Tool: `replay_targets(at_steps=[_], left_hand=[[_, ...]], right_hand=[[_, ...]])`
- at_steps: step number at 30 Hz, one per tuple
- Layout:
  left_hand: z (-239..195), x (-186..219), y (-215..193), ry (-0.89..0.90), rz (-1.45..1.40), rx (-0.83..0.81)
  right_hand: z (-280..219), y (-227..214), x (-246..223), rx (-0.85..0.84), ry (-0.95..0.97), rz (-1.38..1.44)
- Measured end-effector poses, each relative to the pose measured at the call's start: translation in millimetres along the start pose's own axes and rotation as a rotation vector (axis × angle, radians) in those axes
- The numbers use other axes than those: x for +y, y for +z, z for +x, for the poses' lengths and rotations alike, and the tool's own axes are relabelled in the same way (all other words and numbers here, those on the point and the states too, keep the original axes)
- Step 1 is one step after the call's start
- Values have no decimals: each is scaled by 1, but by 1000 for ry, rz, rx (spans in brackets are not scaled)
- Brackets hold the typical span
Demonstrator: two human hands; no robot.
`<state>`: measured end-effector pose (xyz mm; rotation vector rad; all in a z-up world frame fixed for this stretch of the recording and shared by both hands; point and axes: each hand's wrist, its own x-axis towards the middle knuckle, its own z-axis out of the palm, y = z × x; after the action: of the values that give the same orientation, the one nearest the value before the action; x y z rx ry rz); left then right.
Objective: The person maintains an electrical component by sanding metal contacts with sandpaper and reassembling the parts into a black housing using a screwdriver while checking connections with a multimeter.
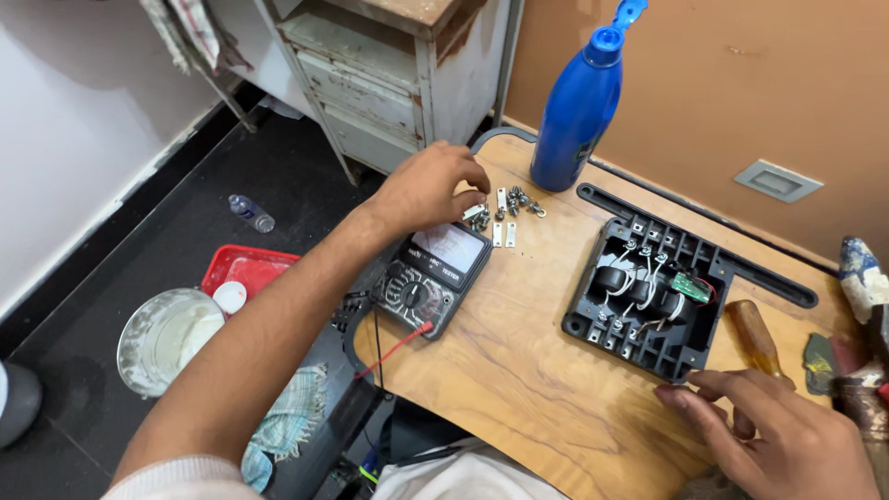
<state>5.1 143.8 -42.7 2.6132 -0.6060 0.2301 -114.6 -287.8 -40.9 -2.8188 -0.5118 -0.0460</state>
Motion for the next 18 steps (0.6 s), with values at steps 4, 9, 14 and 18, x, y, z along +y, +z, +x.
replay_targets(at_steps=[4, 9, 14, 18], left_hand=[[27, -14, 13, 156, -69, -78], [54, -2, 24, 352, -63, -78], [68, 10, 38, 251, 69, -265], [71, 10, 45, 171, 107, -268]], right_hand=[[0, 6, 1, 19, -77, -83], [-3, 19, -3, -110, 155, -204], [-4, 26, -3, 3, -43, -173], [-3, 29, -9, 37, -73, -136]])
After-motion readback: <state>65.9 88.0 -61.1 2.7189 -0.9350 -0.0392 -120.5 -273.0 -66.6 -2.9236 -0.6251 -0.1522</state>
